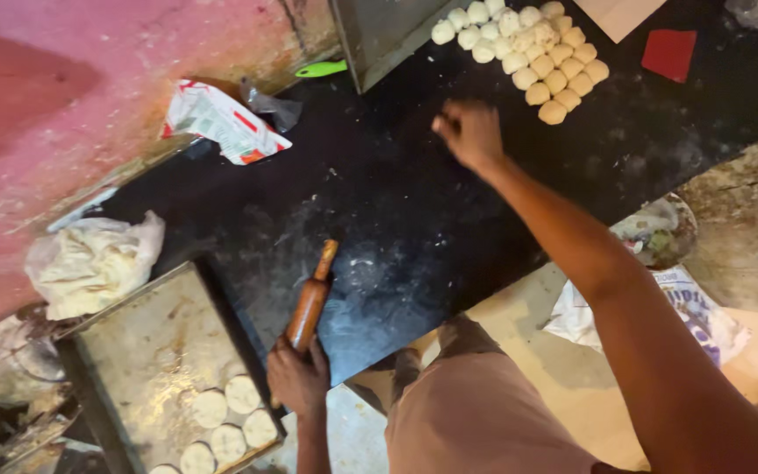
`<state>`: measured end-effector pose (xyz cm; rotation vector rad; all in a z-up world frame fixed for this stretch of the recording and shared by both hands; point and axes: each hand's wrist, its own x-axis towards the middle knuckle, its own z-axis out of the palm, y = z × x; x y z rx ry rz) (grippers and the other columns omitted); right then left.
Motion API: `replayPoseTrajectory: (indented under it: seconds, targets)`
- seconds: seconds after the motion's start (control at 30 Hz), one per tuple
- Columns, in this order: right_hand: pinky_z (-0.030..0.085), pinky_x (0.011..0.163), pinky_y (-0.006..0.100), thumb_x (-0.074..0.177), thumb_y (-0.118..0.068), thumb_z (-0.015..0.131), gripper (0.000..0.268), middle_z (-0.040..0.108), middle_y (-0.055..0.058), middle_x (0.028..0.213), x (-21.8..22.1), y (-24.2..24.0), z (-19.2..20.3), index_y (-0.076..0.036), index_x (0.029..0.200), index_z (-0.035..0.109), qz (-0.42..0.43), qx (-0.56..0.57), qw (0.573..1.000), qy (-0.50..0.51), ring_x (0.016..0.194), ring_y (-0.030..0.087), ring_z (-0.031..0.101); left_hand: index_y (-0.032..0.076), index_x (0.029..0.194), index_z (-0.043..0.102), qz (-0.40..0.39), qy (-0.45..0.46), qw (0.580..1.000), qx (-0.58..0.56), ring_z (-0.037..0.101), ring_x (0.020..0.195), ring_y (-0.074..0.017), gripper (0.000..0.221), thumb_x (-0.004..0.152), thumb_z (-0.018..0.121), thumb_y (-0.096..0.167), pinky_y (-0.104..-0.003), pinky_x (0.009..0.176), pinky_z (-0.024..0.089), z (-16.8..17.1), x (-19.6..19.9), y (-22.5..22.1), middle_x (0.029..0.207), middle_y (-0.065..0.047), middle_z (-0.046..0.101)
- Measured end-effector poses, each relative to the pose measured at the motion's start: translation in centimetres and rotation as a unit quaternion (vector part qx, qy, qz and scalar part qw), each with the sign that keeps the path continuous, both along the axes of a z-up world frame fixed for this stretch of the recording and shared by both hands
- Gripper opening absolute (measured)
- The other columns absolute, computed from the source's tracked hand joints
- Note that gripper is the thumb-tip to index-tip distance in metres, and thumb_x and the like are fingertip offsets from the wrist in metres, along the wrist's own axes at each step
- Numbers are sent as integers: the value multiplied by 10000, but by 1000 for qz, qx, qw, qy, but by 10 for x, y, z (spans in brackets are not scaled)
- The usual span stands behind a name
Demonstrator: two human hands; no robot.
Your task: The person flattens dough balls using a rolling pin and hands, placing each flattened dough disc onto a metal tray.
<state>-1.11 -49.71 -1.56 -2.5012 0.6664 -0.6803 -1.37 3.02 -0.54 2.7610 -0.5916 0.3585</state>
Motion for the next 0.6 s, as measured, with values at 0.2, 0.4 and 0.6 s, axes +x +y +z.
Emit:
replayPoseTrajectory:
  seconds: [0.2, 0.4, 0.6]
  targets:
    - [473, 1053, 520, 843, -124, 723, 242, 652, 279, 1149, 51, -136, -44, 39, 1022, 716, -39, -231, 964, 124, 1168, 458, 593, 5, 1264, 624, 83, -2, 995, 55, 649, 884, -383, 597, 933, 684, 499, -485, 732, 518, -6, -3, -17, 1020, -190, 631]
    - [498, 927, 504, 921, 32, 625, 201, 678, 228, 1096, 40, -36, 13, 25, 1107, 702, 64, -62, 985, -150, 1048, 426, 622, 5, 1288, 621, 171, -6, 985, 31, 643, 889, -393, 607, 936, 691, 494, -480, 714, 513, -7, -1, -37, 1031, -195, 611]
    - [478, 1111, 494, 802, 33, 605, 408, 660, 145, 1368, -6, 142, 24, -56, 1198, 642, 487, -93, 868, -27, 1281, 307, 648, 2, 1281, 618, 187, -3, 982, 35, 645, 897, -398, 581, 952, 698, 475, -481, 732, 518, -4, -3, -40, 1038, -196, 605]
